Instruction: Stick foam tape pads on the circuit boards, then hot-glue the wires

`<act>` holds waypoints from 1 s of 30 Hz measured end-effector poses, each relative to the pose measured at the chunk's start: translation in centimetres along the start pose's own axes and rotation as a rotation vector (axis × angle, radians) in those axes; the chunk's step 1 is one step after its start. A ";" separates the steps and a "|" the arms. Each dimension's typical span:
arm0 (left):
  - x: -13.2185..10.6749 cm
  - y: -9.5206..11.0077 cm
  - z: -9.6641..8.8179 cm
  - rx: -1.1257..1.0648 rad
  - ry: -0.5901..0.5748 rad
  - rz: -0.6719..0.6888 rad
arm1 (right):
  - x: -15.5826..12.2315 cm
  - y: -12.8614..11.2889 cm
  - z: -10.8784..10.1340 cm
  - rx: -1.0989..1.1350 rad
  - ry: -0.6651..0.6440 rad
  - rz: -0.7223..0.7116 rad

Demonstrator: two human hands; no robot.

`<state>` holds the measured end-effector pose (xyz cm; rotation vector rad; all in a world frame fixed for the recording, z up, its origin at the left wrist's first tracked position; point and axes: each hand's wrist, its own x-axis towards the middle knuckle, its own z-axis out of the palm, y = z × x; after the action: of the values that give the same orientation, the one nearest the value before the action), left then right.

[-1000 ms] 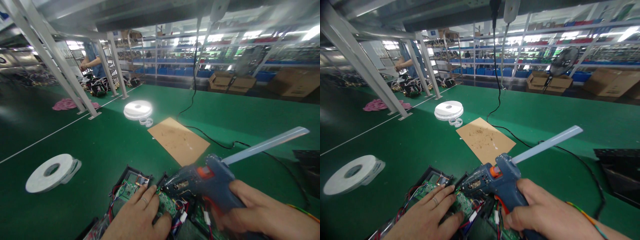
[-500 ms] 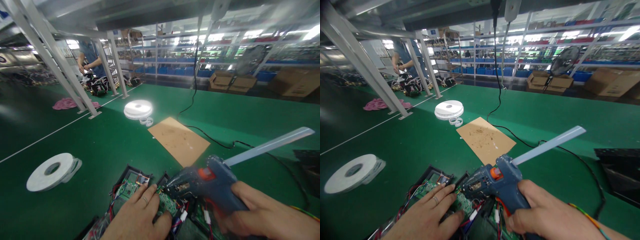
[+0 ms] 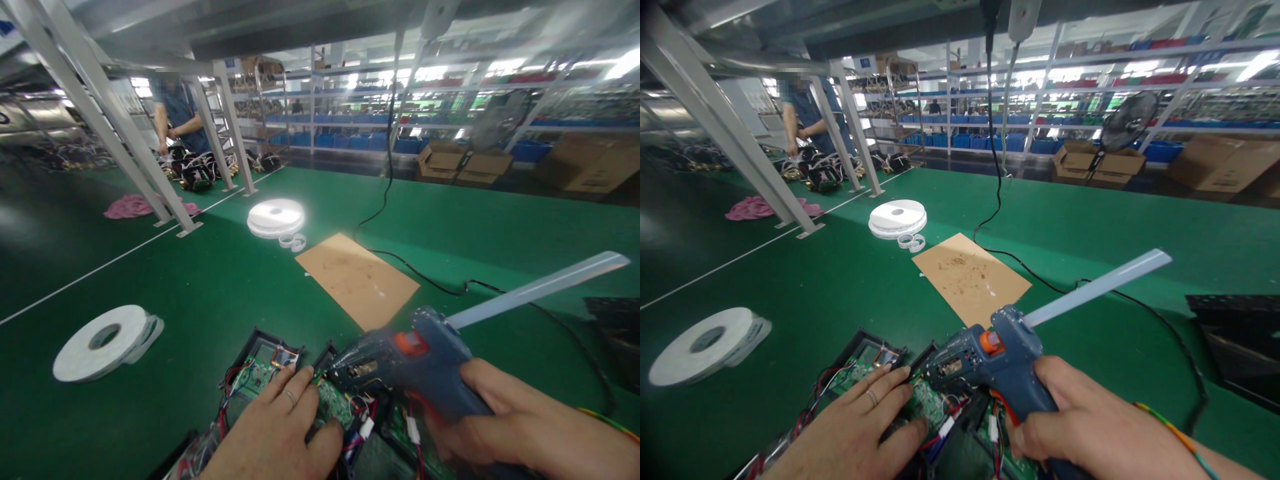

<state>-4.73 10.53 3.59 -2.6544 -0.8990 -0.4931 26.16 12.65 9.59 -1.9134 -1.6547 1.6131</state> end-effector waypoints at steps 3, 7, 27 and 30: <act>0.0 0.0 -0.1 -0.012 -0.007 0.002 | -0.2 0.5 -0.1 0.005 0.010 -0.003; -0.1 0.1 -0.1 -0.024 -0.023 -0.013 | -0.8 0.7 0.1 -0.001 -0.002 0.017; -0.9 0.2 -0.9 0.007 -0.095 -0.063 | -3.9 0.1 0.4 0.560 -0.181 -0.127; -1.3 -0.1 -2.6 0.046 -0.113 0.015 | -4.3 0.2 0.1 0.695 -0.258 -0.215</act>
<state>-6.38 8.93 5.40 -2.6671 -0.9103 -0.3177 26.94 9.15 12.04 -1.1875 -1.0888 2.0387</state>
